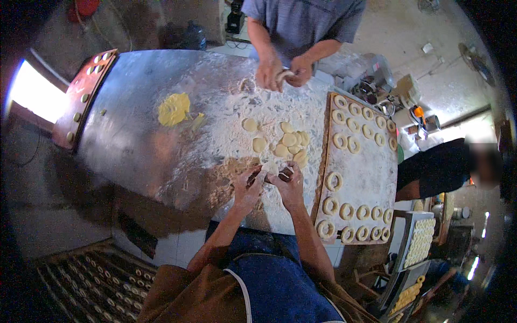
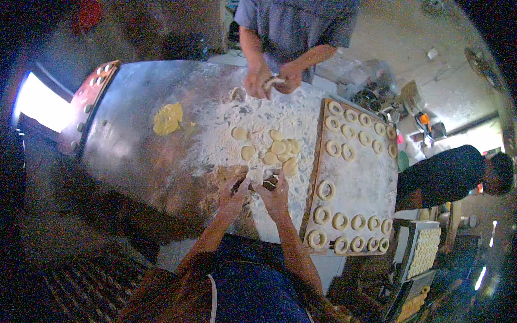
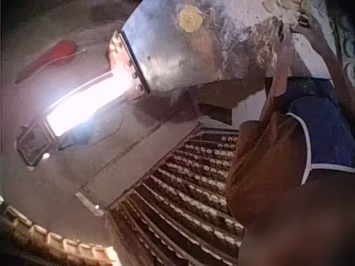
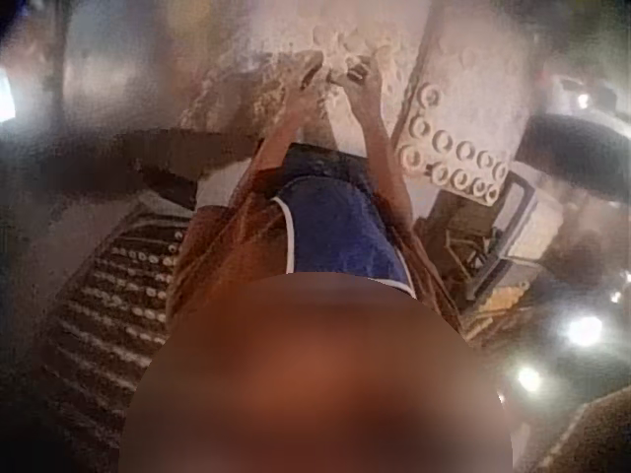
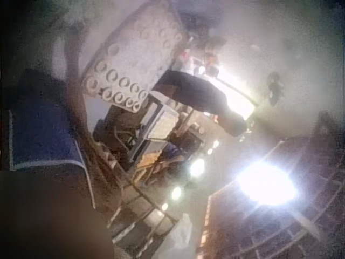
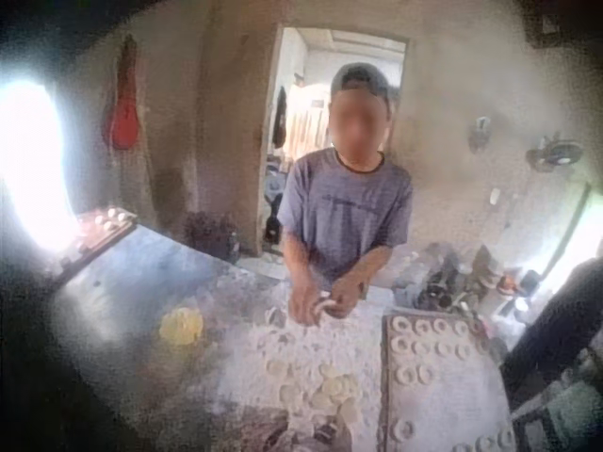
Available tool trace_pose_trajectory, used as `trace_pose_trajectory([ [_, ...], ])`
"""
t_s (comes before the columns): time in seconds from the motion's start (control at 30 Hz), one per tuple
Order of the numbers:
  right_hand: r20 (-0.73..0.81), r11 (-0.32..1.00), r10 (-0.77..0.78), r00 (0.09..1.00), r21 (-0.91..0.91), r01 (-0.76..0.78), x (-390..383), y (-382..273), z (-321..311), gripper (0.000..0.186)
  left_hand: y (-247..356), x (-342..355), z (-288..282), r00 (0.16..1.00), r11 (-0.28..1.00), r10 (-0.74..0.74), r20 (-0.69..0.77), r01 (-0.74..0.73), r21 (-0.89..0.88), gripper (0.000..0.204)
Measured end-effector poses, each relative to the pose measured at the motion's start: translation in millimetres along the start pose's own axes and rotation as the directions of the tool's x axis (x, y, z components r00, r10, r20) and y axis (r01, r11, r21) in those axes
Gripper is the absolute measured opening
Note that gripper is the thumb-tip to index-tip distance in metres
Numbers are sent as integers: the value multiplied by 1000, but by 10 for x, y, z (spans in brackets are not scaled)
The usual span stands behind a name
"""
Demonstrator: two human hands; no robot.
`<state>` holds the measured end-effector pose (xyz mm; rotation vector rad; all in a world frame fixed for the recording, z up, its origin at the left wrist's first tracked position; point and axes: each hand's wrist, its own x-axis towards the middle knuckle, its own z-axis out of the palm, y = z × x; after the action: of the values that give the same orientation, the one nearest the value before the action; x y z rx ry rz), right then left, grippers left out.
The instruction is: The person shapes small dough pieces into ring forms by hand and places them on a wooden board. They repeat this process continuously while coworkers also shape dough nearby.
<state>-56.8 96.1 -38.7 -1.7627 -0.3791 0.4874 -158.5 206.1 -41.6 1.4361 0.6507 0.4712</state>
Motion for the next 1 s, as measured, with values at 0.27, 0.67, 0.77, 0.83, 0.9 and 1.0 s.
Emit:
trace_pose_trajectory([
  [0.27,-58,991,-64,996,112,70,-173,-310,-50,61,367,67,-18,965,997,0,262,-19,70,25],
  [0.67,160,786,264,951,535,-308,-65,-339,-301,29,120,12,146,848,810,148,509,192,-555,58],
  [0.77,143,950,164,976,245,-196,-46,-77,-439,39,65,27,350,918,515,-49,393,361,-777,44],
  [0.83,137,985,-27,990,173,2,-130,-128,-554,43,74,98,506,939,556,-97,328,325,-765,31],
  [0.9,69,892,229,971,384,-238,-248,-182,-609,47,111,100,693,975,756,-141,174,219,-616,23],
  [1.0,48,969,248,968,0,-248,-238,-266,-816,45,98,-53,930,957,946,284,67,-291,144,25],
])
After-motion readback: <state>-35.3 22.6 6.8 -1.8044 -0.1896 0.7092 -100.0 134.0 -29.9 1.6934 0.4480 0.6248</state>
